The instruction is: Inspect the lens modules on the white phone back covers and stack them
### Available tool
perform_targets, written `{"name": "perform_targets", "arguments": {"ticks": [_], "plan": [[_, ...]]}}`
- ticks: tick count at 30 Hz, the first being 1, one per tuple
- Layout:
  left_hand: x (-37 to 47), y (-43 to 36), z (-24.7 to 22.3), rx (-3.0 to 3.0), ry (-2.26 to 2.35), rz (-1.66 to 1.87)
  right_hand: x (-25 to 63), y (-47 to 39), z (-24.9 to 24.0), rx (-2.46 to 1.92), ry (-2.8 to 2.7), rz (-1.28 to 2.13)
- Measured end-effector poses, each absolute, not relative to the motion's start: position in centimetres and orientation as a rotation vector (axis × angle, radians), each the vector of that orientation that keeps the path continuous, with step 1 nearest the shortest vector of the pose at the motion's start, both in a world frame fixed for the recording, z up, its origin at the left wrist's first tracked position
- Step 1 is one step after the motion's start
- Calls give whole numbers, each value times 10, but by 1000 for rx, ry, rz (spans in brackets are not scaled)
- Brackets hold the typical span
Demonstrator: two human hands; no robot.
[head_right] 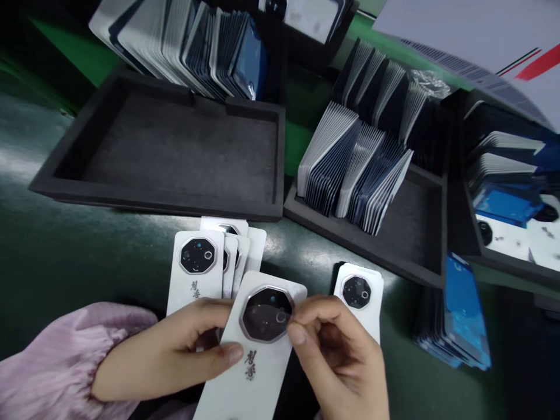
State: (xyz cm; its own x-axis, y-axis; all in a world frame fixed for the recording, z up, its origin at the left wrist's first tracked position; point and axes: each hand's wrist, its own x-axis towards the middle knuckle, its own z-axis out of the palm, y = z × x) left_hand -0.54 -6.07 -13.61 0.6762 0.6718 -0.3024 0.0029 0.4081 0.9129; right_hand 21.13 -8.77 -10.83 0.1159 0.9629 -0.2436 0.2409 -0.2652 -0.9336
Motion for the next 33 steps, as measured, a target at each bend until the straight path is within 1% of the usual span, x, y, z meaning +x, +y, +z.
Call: {"name": "perform_targets", "arguments": {"ticks": [21,29,31,33], "plan": [[-3,-59,-137,1161,778,404,208,-91,-112,-1797,-1187,1127],[-3,-58,-138,1171,756,417,209,-88,-122,-1903,-1405,871],[-3,-58,-136,1143,763,430,214,-86,-124,-1877,-1378,918],[-3,-58,-136,1120,772,457,219,-84,-124,-1801,-1342,1116]]}}
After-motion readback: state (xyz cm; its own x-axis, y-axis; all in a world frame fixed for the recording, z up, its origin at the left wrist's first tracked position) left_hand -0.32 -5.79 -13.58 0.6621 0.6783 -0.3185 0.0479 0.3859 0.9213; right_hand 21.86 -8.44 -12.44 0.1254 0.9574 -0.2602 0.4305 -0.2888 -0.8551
